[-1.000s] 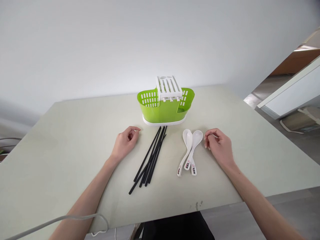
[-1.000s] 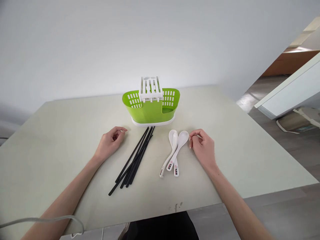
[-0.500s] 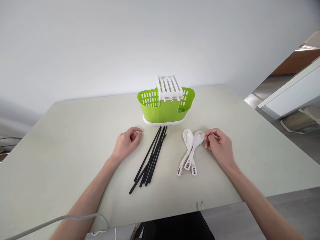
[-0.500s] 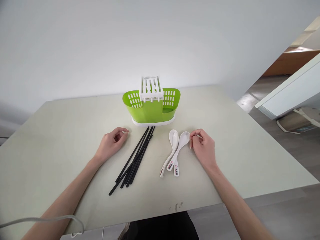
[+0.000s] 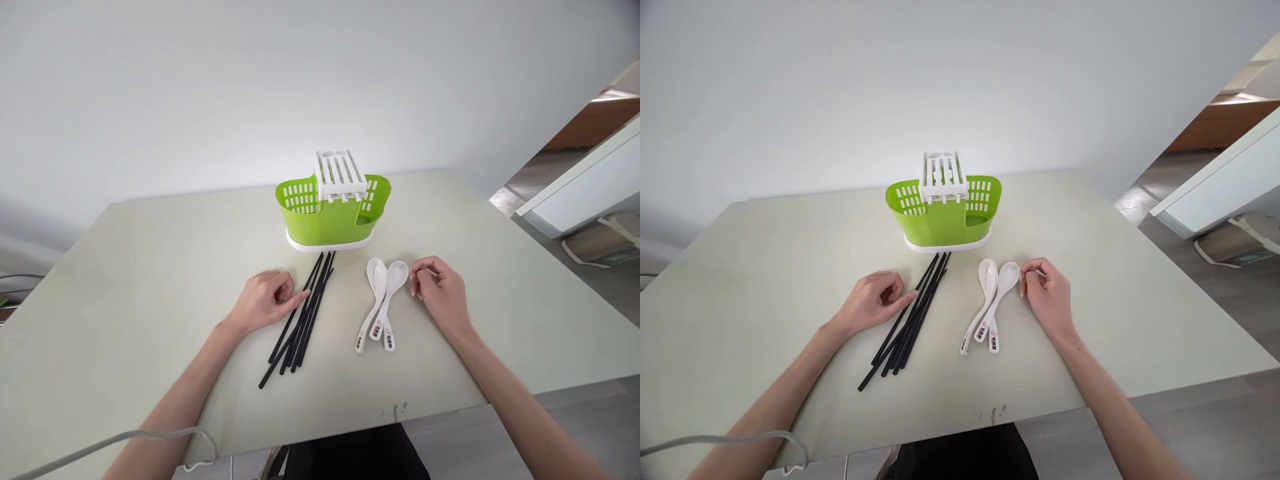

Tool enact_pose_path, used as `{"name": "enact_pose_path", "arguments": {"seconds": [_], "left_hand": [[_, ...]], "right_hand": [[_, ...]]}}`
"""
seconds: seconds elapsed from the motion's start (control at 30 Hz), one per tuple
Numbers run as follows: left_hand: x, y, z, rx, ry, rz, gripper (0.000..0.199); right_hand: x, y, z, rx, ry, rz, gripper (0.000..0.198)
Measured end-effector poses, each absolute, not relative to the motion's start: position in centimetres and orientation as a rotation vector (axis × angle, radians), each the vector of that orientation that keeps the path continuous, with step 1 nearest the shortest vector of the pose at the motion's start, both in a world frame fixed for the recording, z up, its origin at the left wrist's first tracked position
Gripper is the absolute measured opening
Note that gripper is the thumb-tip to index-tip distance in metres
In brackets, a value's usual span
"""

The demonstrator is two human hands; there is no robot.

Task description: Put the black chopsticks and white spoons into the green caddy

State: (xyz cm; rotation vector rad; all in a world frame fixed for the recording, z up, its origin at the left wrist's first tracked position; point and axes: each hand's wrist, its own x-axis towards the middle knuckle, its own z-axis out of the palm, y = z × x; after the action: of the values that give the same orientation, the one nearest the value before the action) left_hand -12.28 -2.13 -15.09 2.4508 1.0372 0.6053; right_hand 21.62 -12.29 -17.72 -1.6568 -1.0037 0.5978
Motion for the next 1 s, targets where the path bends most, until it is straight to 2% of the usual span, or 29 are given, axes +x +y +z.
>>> {"name": "enact_pose_path", "arguments": {"seconds": [0.27, 0.83, 1.0], "left_hand": [[-11.84, -2.45, -14.67, 2.505, 0.828, 0.545, 0.047], [-12.12, -2.28, -15.07, 2.628, 0.736, 0.555, 0.031], [-12.17, -2.21, -15.0, 2.619, 0.736, 0.523, 0.039]], "right_hand": [[21.5, -12.26, -17.52, -1.665, -0.987, 0.607, 0.011], [21.79, -12.29, -17.93, -1.652, -1.012, 0.594, 0.011], [21.76, -12.27, -17.88, -1.66, -1.009, 0.593, 0.011]]}}
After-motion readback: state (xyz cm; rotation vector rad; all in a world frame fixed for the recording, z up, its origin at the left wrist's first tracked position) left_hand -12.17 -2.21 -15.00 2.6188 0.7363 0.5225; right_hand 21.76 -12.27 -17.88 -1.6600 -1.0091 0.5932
